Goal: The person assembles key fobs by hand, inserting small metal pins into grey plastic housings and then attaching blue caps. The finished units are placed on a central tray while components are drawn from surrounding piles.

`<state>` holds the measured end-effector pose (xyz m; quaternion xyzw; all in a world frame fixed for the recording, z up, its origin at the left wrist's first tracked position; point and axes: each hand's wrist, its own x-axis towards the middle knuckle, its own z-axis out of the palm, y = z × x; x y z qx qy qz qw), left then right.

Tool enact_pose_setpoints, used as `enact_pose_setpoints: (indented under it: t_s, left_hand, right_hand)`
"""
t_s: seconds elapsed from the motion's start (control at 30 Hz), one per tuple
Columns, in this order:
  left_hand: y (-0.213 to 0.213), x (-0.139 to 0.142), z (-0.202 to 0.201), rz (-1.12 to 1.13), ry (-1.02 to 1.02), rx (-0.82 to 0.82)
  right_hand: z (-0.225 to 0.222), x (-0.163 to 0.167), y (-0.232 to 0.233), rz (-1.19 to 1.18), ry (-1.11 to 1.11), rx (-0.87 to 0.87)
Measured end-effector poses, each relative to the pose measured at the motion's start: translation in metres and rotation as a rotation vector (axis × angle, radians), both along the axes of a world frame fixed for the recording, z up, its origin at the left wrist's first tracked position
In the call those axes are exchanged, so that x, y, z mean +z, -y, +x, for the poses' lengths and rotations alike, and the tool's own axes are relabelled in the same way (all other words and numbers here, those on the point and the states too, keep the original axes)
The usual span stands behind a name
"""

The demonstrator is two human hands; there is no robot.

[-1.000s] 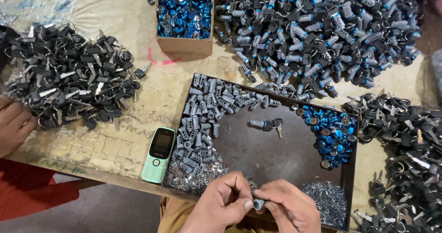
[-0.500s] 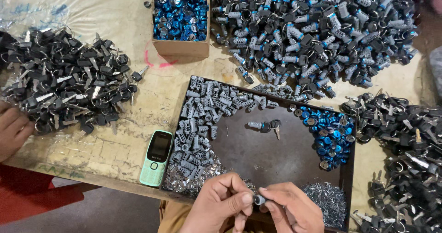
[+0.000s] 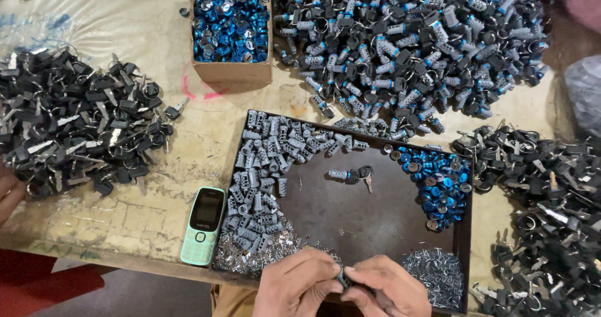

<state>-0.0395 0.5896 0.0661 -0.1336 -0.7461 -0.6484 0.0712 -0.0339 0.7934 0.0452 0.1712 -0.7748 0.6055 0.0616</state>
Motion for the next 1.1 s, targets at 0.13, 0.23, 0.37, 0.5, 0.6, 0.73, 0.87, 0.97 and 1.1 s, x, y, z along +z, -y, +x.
enact_pose_setpoints:
  t_s: [0.13,0.23,0.37,0.5,0.6,0.73,0.87,0.97,1.1]
  left_hand:
    - [0.002,0.003,-0.005,0.065,0.096,-0.044]
    - [0.002,0.001,-0.007,0.072,0.127,0.011]
    - [0.005,-0.002,-0.007,0.043,0.241,0.038]
    - [0.004,-0.005,-0.005,-0.011,0.132,0.072]
    - [0.001,-0.007,-0.004,-0.085,0.053,0.064]
    - [0.000,-0.011,-0.002,-0.117,0.033,0.041]
    - [0.004,-0.014,-0.001,-0.066,0.009,-0.014]
    - [0.005,-0.014,-0.004,0.017,-0.056,-0.077]
    - [0.001,-0.008,-0.005,0.064,-0.130,-0.120]
  right_hand:
    - [-0.008,0.016,0.007,0.127,-0.007,0.013]
    - [-0.031,0.041,0.007,0.259,-0.012,0.135]
    - [-0.094,0.069,-0.015,0.789,0.026,-0.102]
    - [-0.146,0.074,-0.022,0.959,-0.274,-0.221]
    - [-0.168,0.071,-0.012,1.009,-0.406,-0.129]
    - [-0.158,0.076,-0.008,0.896,-0.365,-0.192]
    - [-0.105,0.072,-0.017,0.673,-0.125,-0.208]
    - [-0.053,0.050,-0.017,0.396,0.195,-0.055]
    - [-0.009,0.011,-0.015,-0.139,0.505,0.102]
